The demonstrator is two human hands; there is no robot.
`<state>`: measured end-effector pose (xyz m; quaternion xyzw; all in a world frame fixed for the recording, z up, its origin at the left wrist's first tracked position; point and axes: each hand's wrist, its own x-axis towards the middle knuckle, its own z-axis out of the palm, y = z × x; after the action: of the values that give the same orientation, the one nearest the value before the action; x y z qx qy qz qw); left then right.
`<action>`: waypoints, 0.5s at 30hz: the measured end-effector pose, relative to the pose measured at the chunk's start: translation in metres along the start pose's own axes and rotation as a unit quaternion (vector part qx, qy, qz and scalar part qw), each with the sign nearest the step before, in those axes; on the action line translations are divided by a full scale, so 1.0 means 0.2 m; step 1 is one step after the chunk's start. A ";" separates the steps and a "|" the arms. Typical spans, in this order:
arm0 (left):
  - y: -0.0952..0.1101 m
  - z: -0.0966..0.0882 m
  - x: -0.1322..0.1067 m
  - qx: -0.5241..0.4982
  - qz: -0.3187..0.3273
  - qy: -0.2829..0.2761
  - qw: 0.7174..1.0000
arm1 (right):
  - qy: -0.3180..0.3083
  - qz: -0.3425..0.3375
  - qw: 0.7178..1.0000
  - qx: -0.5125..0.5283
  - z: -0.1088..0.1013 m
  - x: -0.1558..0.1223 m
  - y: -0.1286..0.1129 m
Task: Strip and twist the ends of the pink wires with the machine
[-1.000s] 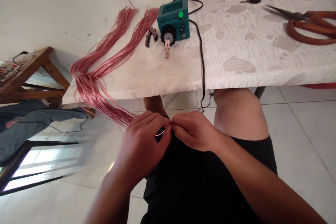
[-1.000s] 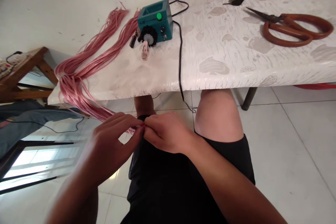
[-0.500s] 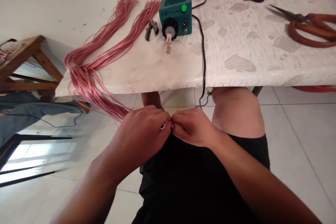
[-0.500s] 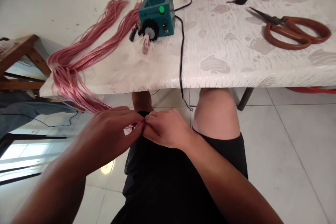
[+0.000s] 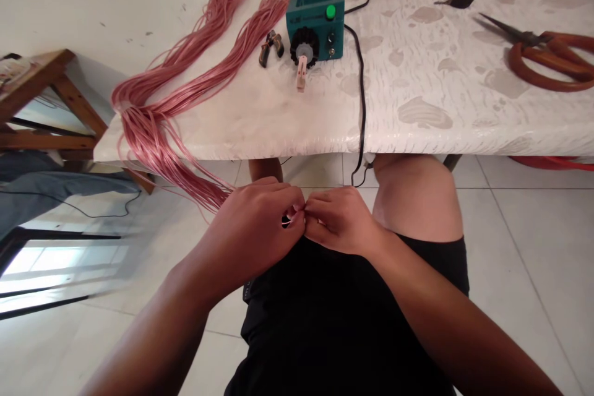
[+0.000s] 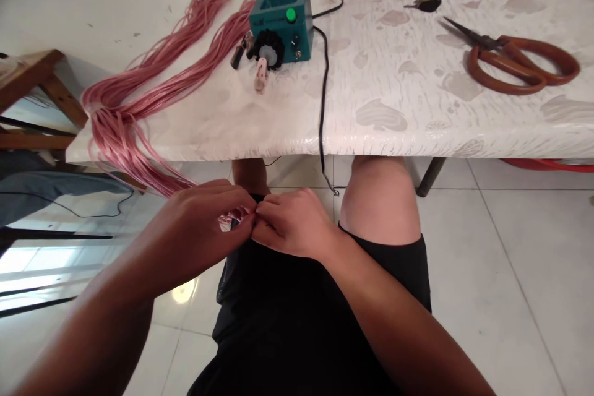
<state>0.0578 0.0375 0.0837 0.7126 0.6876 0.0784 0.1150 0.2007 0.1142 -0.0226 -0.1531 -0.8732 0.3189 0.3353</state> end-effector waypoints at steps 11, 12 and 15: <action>-0.01 0.01 0.02 -0.087 -0.003 -0.007 0.996 | 0.025 -0.032 0.998 -0.038 0.00 0.00 -0.01; -0.02 0.01 0.02 -0.092 0.000 -0.007 0.996 | 0.022 -0.034 0.998 -0.039 0.00 -0.01 -0.01; -0.03 0.02 0.02 -0.107 -0.001 -0.013 0.994 | 0.026 -0.041 0.998 -0.040 0.01 -0.01 -0.01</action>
<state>0.0537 0.0423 0.0774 0.6961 0.6748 0.1424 0.1997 0.2002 0.1104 -0.0233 -0.1387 -0.8817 0.2653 0.3648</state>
